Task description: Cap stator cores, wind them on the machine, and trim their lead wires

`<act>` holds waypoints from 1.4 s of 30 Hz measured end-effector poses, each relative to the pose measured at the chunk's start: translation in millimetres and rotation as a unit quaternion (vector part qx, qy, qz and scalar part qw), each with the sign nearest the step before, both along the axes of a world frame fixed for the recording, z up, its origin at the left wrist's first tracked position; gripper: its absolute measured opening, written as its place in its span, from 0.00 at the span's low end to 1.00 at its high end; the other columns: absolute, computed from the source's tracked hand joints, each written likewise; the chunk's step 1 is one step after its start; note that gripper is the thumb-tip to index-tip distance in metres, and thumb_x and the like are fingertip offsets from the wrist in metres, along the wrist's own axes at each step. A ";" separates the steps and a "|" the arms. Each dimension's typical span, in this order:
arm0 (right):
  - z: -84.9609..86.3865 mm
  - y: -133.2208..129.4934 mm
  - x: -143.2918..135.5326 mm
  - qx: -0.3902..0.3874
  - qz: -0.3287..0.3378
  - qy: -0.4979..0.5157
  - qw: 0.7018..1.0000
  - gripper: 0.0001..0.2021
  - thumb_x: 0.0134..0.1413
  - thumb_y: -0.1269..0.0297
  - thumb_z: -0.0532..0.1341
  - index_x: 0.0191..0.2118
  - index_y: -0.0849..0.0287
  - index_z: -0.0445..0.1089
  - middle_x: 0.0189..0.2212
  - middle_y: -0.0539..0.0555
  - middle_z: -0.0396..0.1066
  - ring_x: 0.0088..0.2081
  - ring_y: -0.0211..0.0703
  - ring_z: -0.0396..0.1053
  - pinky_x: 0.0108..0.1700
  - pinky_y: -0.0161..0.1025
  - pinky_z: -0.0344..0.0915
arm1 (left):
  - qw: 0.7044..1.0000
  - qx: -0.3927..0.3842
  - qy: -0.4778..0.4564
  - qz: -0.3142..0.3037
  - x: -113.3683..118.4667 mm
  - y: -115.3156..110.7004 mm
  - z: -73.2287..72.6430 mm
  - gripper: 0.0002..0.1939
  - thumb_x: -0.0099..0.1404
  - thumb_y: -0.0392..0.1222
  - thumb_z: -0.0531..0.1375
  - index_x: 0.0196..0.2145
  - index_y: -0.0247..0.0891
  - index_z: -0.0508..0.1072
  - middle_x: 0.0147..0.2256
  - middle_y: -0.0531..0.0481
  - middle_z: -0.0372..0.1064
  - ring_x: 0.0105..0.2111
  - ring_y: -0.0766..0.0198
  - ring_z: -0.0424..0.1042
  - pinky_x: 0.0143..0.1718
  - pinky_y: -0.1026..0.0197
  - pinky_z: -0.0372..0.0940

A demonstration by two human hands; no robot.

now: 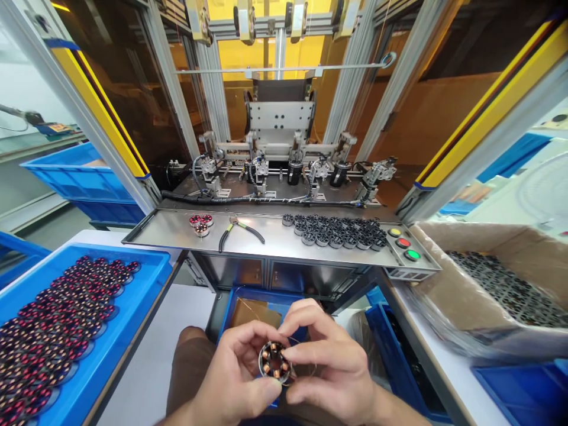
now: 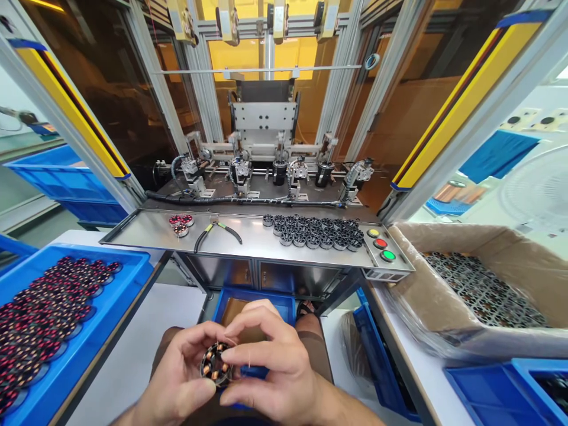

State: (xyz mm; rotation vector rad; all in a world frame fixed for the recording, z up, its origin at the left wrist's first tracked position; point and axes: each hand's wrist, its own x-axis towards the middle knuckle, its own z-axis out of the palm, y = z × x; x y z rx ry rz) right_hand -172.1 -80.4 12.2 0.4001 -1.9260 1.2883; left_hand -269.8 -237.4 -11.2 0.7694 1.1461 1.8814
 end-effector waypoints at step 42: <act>-20.1 -25.8 -4.7 -0.021 -0.199 0.014 0.980 0.06 0.68 0.69 0.56 0.37 0.60 0.68 0.29 0.52 0.68 0.32 0.36 0.68 0.33 0.32 0.69 | 0.997 -0.024 0.023 -0.072 -18.8 -2.0 -8.5 0.20 0.66 0.56 0.63 0.49 0.41 0.73 0.36 0.49 0.72 0.34 0.67 0.71 0.38 0.66 0.67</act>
